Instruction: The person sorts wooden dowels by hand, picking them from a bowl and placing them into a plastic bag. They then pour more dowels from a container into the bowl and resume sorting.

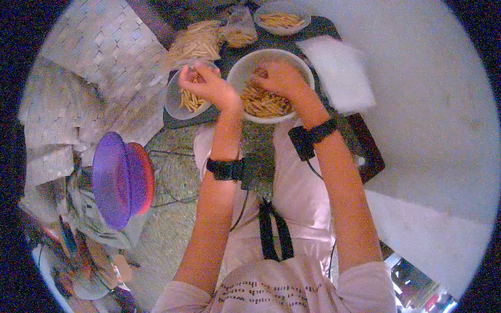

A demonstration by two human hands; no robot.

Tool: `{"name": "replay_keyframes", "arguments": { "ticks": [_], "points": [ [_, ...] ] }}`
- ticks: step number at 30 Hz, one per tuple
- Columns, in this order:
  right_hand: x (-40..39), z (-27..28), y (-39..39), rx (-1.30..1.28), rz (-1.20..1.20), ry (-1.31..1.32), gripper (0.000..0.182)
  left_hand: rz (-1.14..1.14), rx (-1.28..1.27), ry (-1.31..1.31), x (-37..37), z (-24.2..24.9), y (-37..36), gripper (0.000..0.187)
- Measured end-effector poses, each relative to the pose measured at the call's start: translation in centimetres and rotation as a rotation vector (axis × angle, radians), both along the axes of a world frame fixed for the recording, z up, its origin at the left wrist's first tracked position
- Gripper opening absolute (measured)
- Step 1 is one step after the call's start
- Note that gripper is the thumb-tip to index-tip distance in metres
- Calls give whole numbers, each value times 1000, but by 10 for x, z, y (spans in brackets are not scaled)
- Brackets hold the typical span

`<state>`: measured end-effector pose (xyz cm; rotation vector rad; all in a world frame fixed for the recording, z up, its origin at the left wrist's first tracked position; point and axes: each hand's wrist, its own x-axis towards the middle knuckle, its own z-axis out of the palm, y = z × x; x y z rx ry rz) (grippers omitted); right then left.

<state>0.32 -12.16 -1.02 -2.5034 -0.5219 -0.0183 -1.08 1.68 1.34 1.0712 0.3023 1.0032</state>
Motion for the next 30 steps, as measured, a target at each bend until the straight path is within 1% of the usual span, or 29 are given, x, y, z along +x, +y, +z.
{"name": "replay_keyframes", "arguments": {
  "ticks": [1, 2, 4, 5, 7, 8, 10, 11, 14, 15, 18, 20, 21, 24, 27, 30],
  "points": [
    [-8, 12, 3, -32, 65, 106, 40, 29, -43, -25, 0, 1, -1, 24],
    [-12, 20, 7, -65, 131, 212, 42, 41, -31, -63, 1, 0, 0, 24],
    [-7, 8, 4, 17, 226, 199, 44, 62, -7, -140, 8, -7, 1, 25],
    [-5, 0, 1, 58, 272, 193, 45, 26, 31, -134, 9, -9, 1, 23],
    [-4, 0, 0, 129, 271, 192, 43, -48, 108, -119, 9, -8, -2, 21],
    [-4, -1, 0, 165, 269, 194, 43, -179, 134, -78, 8, -9, -2, 20],
    [-1, -5, -2, 276, 176, 205, 39, -443, 180, 5, 1, -5, -6, 17],
    [2, -6, -3, 330, 129, 209, 36, -465, 188, 29, 1, -2, -10, 16],
    [6, -1, -10, 572, 87, 125, 29, -427, 569, 98, 18, -27, -14, 20],
    [11, -4, -14, 598, 62, 93, 29, -346, 705, 92, 15, -25, -15, 21],
    [21, -15, -19, 661, 9, 15, 30, -591, 686, 171, 10, -17, -12, 19],
    [24, -18, -21, 677, 6, -20, 30, -613, 671, 182, 8, -15, -14, 17],
    [23, -15, -21, 646, 5, -19, 29, -624, 663, 187, 8, -16, -15, 17],
    [19, -11, -23, 577, -3, -27, 28, -640, 793, 163, 10, -20, -15, 19],
    [24, -17, -24, 576, -19, -62, 28, -552, 819, 44, 17, -27, -18, 19],
    [27, -20, -25, 596, -19, -96, 28, -505, 900, -44, 20, -29, -18, 18]
  ]
}}
